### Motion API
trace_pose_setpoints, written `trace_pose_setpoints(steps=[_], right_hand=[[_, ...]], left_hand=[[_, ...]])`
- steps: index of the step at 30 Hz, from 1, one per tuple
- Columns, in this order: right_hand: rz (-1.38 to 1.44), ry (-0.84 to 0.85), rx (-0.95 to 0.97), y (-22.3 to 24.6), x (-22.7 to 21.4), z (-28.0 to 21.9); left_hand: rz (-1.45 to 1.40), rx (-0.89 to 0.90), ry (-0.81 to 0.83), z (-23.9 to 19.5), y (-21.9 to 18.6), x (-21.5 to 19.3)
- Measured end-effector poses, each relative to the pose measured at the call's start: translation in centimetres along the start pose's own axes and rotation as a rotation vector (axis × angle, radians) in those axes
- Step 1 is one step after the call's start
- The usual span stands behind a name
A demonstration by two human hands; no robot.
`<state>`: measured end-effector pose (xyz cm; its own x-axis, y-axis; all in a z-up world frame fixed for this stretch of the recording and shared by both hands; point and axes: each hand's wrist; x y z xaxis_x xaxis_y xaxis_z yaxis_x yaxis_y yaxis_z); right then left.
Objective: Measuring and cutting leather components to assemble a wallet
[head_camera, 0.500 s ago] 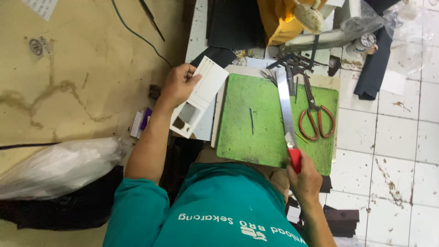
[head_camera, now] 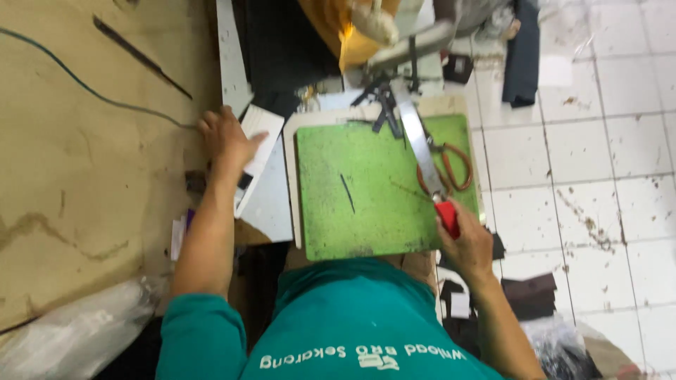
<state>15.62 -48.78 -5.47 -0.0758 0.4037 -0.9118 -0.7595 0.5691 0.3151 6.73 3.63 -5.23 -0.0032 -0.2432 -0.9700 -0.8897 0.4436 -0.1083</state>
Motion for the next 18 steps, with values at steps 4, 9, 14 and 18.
trace_pose_setpoints(steps=[4,9,14,18], right_hand=[[0.034,-0.05,0.022,0.2,-0.2,0.5],[0.147,-0.041,0.125,0.3,-1.4,1.2],[0.154,-0.069,0.136,1.2,-1.6,2.1],[0.115,-0.109,0.118,1.1,-1.9,1.4]], left_hand=[[-0.551,-0.091,0.573,-15.6,-8.1,-8.0],[0.264,1.243,0.251,-15.5,-8.1,1.8],[0.144,1.167,0.247,-9.8,-16.5,1.1],[-0.093,1.055,0.219,-6.7,-20.2,2.9]])
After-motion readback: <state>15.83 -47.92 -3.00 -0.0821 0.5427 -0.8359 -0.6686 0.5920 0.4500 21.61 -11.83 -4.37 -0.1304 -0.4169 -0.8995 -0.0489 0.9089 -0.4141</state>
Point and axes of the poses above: each hand's wrist, its own z-axis towards the middle knuckle, its own x-axis out of the palm, y = z × x, and after that the axes turned 8 degrees about -x, right-handed
